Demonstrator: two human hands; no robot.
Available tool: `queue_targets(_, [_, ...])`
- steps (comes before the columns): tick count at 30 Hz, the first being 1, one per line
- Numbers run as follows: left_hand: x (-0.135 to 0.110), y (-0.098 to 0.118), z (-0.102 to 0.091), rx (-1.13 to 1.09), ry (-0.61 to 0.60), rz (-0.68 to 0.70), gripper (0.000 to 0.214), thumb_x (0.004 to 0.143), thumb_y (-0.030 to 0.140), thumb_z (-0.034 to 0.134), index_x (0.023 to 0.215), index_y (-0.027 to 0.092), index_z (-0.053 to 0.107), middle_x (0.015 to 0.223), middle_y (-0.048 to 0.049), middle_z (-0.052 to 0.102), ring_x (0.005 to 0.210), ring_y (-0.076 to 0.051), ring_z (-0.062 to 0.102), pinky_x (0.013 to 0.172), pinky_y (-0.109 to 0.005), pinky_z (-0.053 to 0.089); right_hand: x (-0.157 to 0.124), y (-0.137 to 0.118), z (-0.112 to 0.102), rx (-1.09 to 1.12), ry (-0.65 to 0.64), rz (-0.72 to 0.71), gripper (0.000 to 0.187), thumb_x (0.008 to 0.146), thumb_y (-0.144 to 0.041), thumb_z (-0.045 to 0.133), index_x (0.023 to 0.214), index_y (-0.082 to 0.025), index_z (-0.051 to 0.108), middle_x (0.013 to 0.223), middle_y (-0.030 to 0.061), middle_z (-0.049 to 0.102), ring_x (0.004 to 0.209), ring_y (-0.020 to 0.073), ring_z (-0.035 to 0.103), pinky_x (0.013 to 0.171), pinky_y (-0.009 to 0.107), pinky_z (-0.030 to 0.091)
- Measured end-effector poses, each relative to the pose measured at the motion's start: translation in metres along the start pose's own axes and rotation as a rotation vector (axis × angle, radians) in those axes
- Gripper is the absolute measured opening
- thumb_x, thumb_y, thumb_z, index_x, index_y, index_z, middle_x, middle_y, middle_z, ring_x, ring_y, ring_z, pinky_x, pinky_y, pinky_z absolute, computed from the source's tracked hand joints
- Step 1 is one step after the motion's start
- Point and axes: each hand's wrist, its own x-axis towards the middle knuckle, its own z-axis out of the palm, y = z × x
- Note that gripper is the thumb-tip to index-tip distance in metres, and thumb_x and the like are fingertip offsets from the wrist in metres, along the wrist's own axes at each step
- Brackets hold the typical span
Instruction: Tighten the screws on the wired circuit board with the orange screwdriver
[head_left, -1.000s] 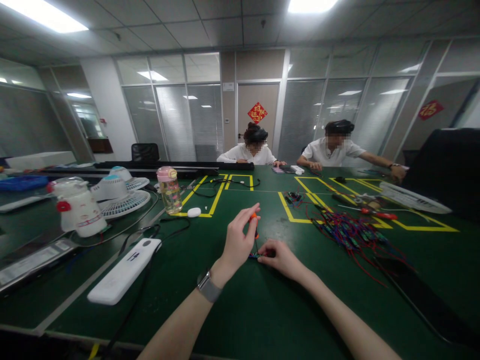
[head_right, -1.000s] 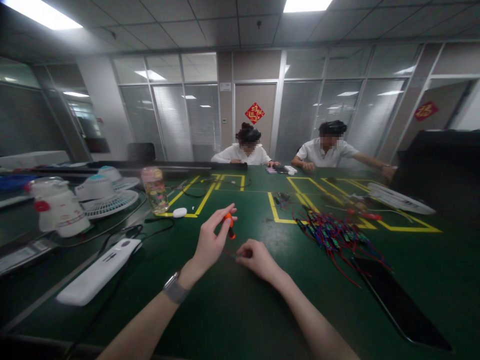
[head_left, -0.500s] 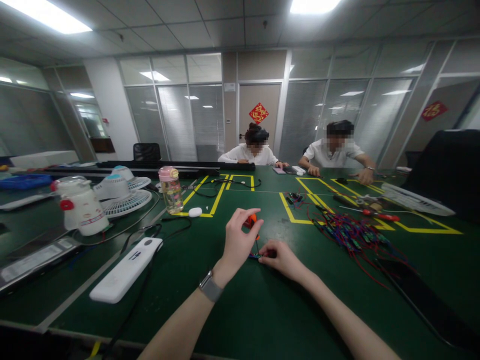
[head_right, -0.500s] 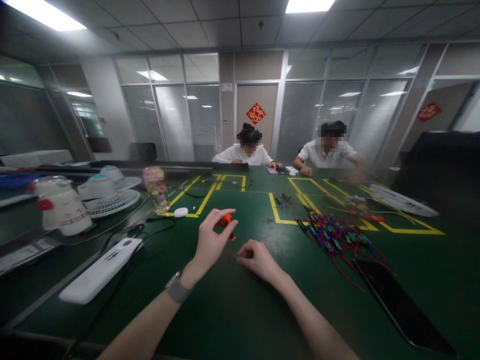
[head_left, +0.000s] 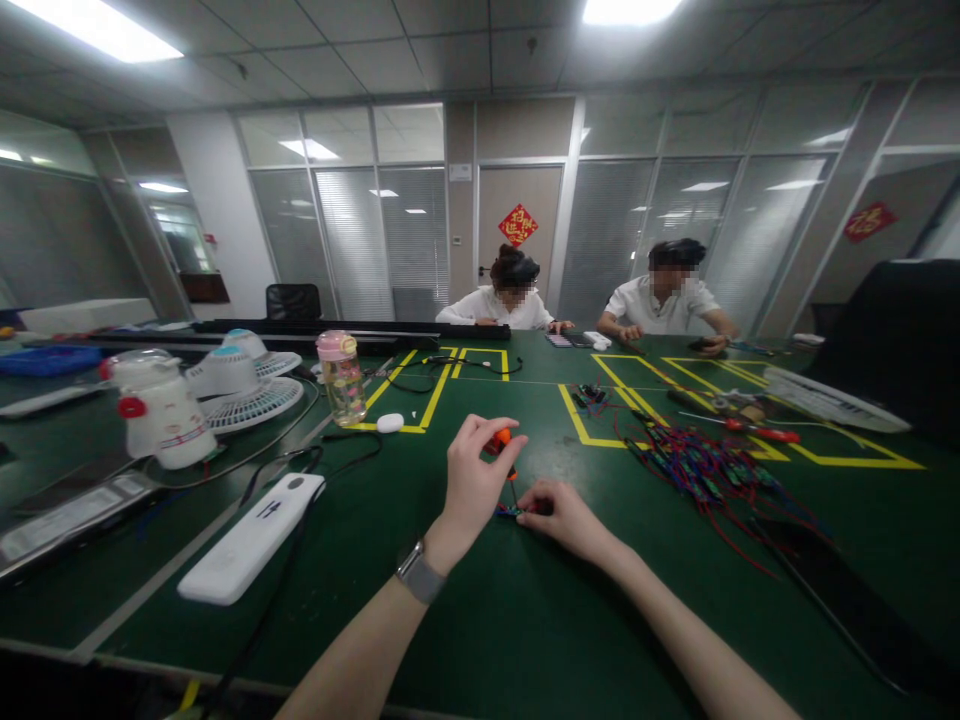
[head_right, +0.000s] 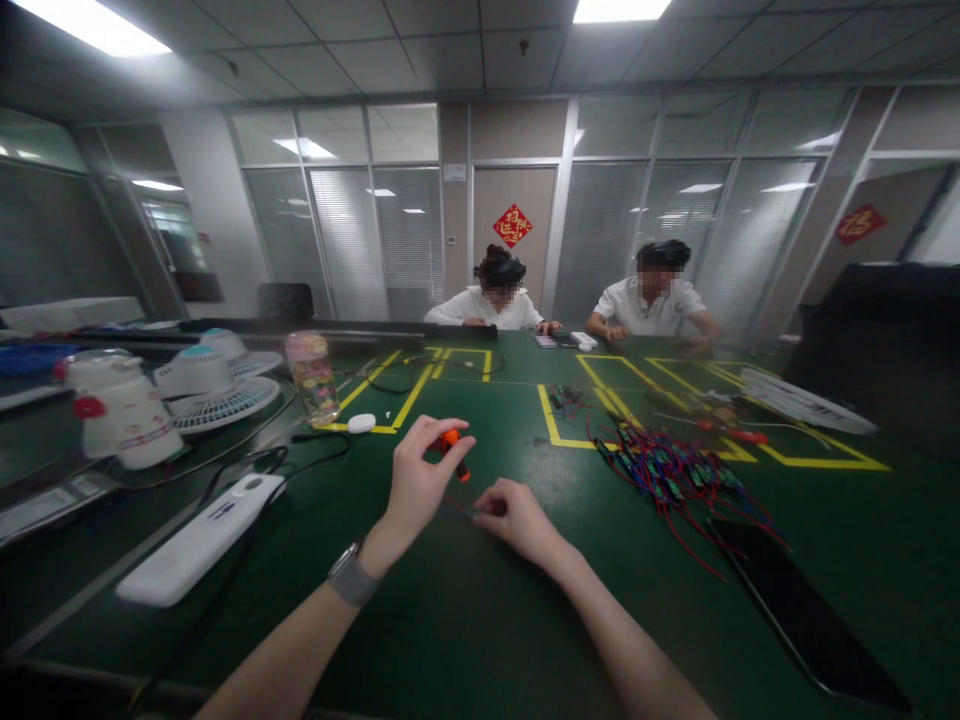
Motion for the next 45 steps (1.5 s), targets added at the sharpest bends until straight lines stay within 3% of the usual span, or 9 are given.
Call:
queue_targets(6, [0.0011, -0.0009, -0.0026, -0.105, -0.092, 0.024, 0.030, 0.098, 0.020, 0.043, 0.123, 0.020, 0.060, 0.112, -0.0071, 0.064, 0.100, -0.017, 0.062, 0.089, -0.031, 0.049, 0.0001, 0.0007, 0.0003, 0.014, 0.000, -0.001, 0.007, 0.072, -0.017, 0.073, 0.079, -0.014, 0.073, 0.080, 0.0044, 0.065, 0.075, 0.0182, 0.060, 0.071, 0.028, 0.047])
queue_targets(9, [0.0015, -0.0010, -0.0014, -0.172, -0.088, 0.009, 0.023, 0.095, 0.020, 0.052, 0.113, 0.020, 0.065, 0.102, -0.0052, 0.066, 0.091, -0.016, 0.064, 0.080, -0.027, 0.051, -0.0001, -0.0002, -0.0001, 0.014, 0.000, 0.009, 0.007, 0.072, -0.017, 0.073, 0.079, -0.014, 0.073, 0.081, 0.0044, 0.066, 0.075, 0.0182, 0.061, 0.071, 0.028, 0.047])
queue_targets(14, [0.0010, 0.0014, -0.0024, -0.098, -0.060, 0.011, 0.011, 0.089, 0.026, 0.062, 0.087, 0.018, 0.070, 0.085, -0.0024, 0.059, 0.079, -0.015, 0.059, 0.073, -0.026, 0.048, -0.0006, -0.0007, -0.0003, 0.009, 0.002, 0.015, 0.008, 0.072, -0.017, 0.073, 0.080, -0.015, 0.073, 0.080, 0.0038, 0.066, 0.075, 0.0178, 0.060, 0.070, 0.027, 0.047])
queue_targets(19, [0.0018, 0.0029, -0.0043, -0.160, -0.112, 0.011, 0.028, 0.098, 0.020, 0.041, 0.107, 0.019, 0.067, 0.101, -0.0061, 0.063, 0.092, -0.016, 0.062, 0.081, -0.028, 0.049, -0.0001, 0.0004, 0.0002, 0.011, 0.002, 0.001, 0.008, 0.072, -0.016, 0.072, 0.079, -0.015, 0.073, 0.079, 0.0037, 0.067, 0.075, 0.0181, 0.061, 0.070, 0.028, 0.047])
queue_targets(25, [0.0017, 0.0030, -0.0018, -0.176, -0.056, 0.045, 0.012, 0.089, 0.021, 0.061, 0.096, 0.019, 0.071, 0.092, -0.0032, 0.069, 0.084, -0.016, 0.065, 0.078, -0.027, 0.051, -0.0002, -0.0018, -0.0001, 0.006, 0.004, 0.006, 0.007, 0.071, -0.015, 0.073, 0.078, -0.016, 0.073, 0.079, 0.0034, 0.066, 0.074, 0.0179, 0.060, 0.069, 0.027, 0.047])
queue_targets(31, [0.0002, 0.0010, -0.0004, -0.230, -0.209, 0.013, 0.037, 0.096, 0.017, 0.045, 0.131, 0.023, 0.055, 0.122, -0.0071, 0.062, 0.105, -0.017, 0.063, 0.090, -0.031, 0.051, -0.0011, -0.0047, -0.0017, 0.009, -0.004, 0.013, 0.007, 0.072, -0.015, 0.073, 0.079, -0.014, 0.073, 0.079, 0.0038, 0.065, 0.073, 0.0173, 0.060, 0.068, 0.027, 0.047])
queue_targets(37, [-0.0004, -0.0025, -0.0013, 0.044, -0.062, 0.048, 0.023, 0.086, 0.026, 0.065, 0.109, 0.023, 0.068, 0.089, -0.0024, 0.058, 0.078, -0.015, 0.059, 0.073, -0.028, 0.052, -0.0014, -0.0028, -0.0009, 0.002, 0.004, 0.007, 0.009, 0.072, -0.015, 0.073, 0.081, -0.015, 0.073, 0.080, 0.0038, 0.066, 0.075, 0.0177, 0.060, 0.070, 0.027, 0.047])
queue_targets(42, [0.0017, -0.0027, -0.0035, -0.070, -0.106, 0.014, 0.036, 0.096, 0.018, 0.044, 0.129, 0.023, 0.057, 0.110, -0.0066, 0.062, 0.098, -0.017, 0.062, 0.086, -0.031, 0.051, -0.0008, -0.0007, -0.0008, 0.005, -0.006, 0.004, 0.009, 0.071, -0.017, 0.073, 0.081, -0.016, 0.073, 0.080, 0.0030, 0.066, 0.074, 0.0171, 0.060, 0.069, 0.027, 0.047])
queue_targets(45, [0.0028, -0.0043, -0.0024, -0.187, -0.116, -0.031, 0.034, 0.094, 0.018, 0.048, 0.127, 0.021, 0.058, 0.107, -0.0072, 0.064, 0.094, -0.017, 0.064, 0.080, -0.028, 0.054, -0.0007, -0.0003, -0.0007, 0.014, -0.005, 0.010, 0.010, 0.070, -0.016, 0.074, 0.080, -0.016, 0.072, 0.081, 0.0030, 0.066, 0.074, 0.0170, 0.060, 0.069, 0.027, 0.047])
